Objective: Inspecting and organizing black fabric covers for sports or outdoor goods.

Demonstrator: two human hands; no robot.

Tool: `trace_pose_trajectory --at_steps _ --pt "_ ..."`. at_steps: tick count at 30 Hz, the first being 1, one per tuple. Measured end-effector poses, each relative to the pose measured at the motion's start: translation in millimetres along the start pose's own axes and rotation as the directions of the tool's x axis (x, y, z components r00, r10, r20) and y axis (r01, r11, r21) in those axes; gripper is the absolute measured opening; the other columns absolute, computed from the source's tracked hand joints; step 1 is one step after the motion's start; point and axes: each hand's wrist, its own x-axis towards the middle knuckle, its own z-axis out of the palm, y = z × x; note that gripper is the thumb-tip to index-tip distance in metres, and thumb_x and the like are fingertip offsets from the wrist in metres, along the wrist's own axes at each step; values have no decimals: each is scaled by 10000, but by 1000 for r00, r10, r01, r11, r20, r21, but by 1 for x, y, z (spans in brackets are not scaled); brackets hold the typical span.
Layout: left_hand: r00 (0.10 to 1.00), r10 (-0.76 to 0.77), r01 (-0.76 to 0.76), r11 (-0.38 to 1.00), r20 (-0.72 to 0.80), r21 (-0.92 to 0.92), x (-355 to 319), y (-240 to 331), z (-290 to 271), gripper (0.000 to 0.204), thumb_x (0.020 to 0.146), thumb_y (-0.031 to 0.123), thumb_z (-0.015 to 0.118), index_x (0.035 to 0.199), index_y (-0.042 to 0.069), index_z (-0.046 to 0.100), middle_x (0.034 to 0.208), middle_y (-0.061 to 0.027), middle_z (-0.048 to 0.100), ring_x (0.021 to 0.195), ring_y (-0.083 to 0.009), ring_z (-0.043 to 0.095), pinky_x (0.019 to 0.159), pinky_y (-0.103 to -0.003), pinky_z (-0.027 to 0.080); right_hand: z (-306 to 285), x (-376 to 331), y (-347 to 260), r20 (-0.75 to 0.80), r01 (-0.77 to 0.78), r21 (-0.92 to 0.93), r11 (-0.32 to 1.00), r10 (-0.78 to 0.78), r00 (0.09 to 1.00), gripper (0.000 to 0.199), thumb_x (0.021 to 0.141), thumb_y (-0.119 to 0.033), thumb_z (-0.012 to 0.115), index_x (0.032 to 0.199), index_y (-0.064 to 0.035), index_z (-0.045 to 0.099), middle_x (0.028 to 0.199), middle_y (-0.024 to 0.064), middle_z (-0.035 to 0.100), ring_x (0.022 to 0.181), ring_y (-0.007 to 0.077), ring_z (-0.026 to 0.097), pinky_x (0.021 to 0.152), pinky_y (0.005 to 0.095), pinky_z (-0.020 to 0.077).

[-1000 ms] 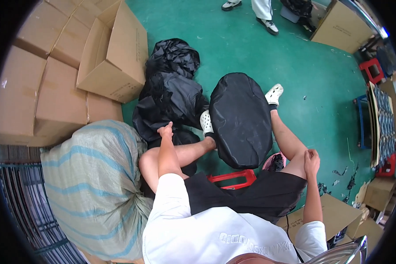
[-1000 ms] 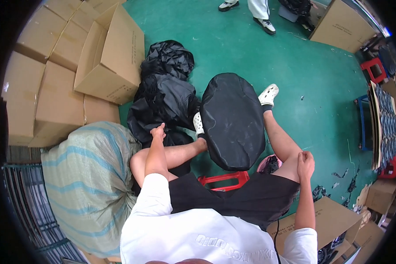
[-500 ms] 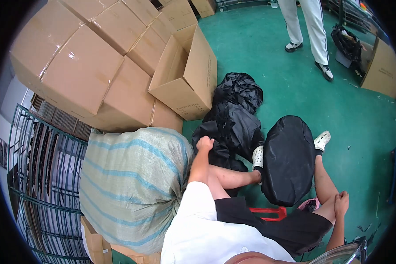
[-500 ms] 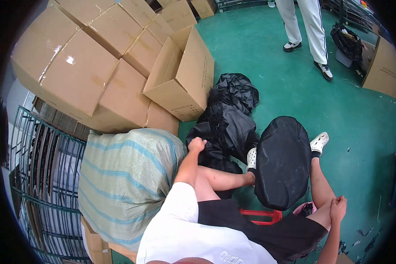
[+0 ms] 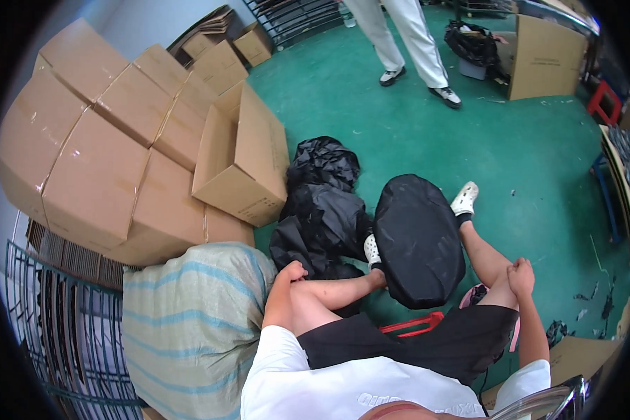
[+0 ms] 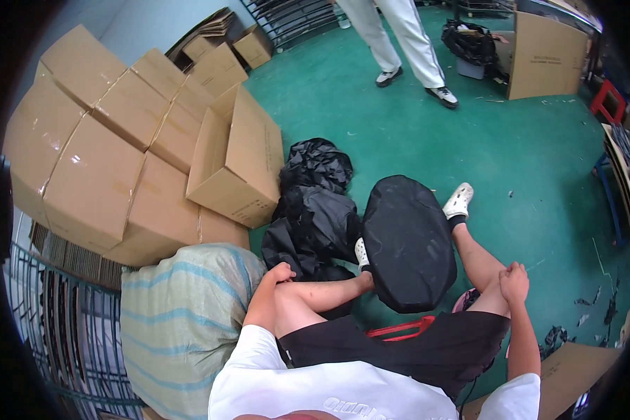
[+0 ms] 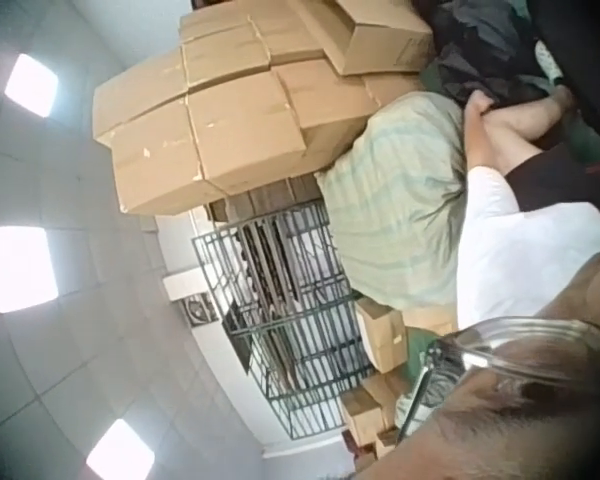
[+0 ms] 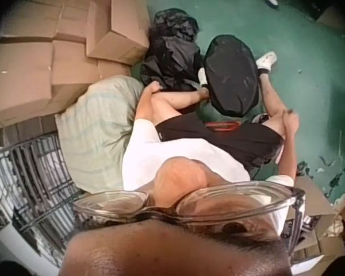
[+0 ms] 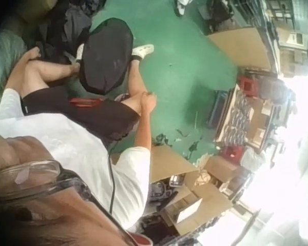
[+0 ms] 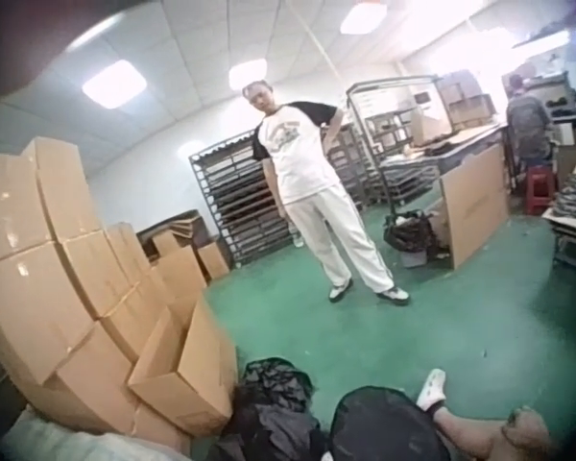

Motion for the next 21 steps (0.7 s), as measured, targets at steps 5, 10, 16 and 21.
trace_pose_trajectory --at_steps 5,10,16,21 --pt "978 193 -210 886 83 414 -5 24 -1 307 857 264 697 742 -20 677 669 -123 678 546 -197 626 556 -365 502 0 -10 12 -39 -24 23 999 25 999 239 797 -204 572 928 -10 621 984 196 604 955 382 597 840 470 481" --pt "995 97 -99 964 19 246 -8 15 5 455 851 433 701 689 9 674 643 -83 643 567 -193 590 581 -350 477 3 -18 12 -39 -66 55 996 69 997 223 782 -193 569 902 -17 633 980 186 615 981 361 597 855 470 473" --pt "997 82 -80 981 -6 177 -17 29 5 415 865 379 716 639 45 619 613 -60 612 498 -148 536 481 -311 430 0 -17 10 -58 -70 53 996 73 996 221 772 -189 574 900 -21 639 979 179 616 977 353 599 854 467 472" --pt "999 38 -38 999 -10 4 -12 29 1 332 910 285 668 717 17 632 691 -93 670 537 -152 603 475 -297 455 4 -8 7 -88 -22 18 1000 23 996 216 781 -193 583 889 -13 635 965 201 614 925 377 617 821 470 499"
